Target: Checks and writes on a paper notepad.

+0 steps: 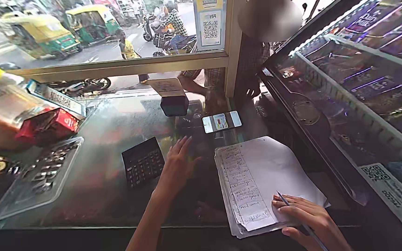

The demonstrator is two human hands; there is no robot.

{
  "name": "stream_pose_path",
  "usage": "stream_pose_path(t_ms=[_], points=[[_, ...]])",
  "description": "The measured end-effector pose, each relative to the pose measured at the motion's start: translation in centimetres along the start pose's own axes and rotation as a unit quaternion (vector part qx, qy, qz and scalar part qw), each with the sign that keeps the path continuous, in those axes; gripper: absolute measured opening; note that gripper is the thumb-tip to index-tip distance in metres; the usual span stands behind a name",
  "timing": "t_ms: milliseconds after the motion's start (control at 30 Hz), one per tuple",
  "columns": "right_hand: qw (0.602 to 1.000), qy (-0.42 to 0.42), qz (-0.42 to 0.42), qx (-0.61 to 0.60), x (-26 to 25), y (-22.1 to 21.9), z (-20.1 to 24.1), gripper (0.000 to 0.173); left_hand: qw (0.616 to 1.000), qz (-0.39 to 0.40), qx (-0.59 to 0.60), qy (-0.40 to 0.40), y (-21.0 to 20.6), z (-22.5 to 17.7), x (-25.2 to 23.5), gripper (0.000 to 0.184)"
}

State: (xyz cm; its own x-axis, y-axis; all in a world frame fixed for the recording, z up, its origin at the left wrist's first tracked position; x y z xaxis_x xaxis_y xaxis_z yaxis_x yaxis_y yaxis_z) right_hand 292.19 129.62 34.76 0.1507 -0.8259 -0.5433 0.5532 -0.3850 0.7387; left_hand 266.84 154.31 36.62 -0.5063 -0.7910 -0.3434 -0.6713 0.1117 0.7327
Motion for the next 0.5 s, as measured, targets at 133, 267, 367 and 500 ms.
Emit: stream_pose_path(t_ms=[133,267,367,500], points=[[0.999,0.002,-0.005,-0.037,0.3,0.2,-0.4,0.043,0.992,0.114,-0.005,0.049,-5.0,1.0,-7.9,0.103],[0.999,-0.001,-0.017,-0.036,0.4,0.1,-0.4,0.038,0.986,0.162,-0.008,0.048,-6.4,2.8,-13.1,0.110],[0.999,-0.012,-0.025,-0.045,0.4,0.3,-0.5,0.037,0.978,0.204,-0.007,0.032,-7.4,3.8,-15.6,0.106],[0.997,-0.046,-0.027,-0.064,0.0,0.6,-0.8,0.049,0.972,0.233,-0.019,0.010,-8.4,4.1,-16.4,0.095]])
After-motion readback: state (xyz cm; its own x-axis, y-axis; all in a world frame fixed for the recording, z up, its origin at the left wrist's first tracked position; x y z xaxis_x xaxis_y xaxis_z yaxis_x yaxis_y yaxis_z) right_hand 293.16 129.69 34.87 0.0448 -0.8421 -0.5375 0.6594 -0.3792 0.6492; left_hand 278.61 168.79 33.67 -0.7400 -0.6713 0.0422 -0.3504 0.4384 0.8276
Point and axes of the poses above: each hand's wrist, its own x-axis away from the middle knuckle, its own y-axis out of the back of the hand, z = x × y, the point moved 10 cm from there along -x, towards the middle knuckle, and after that the axes turned 4 degrees about x, right-handed, at the moved point
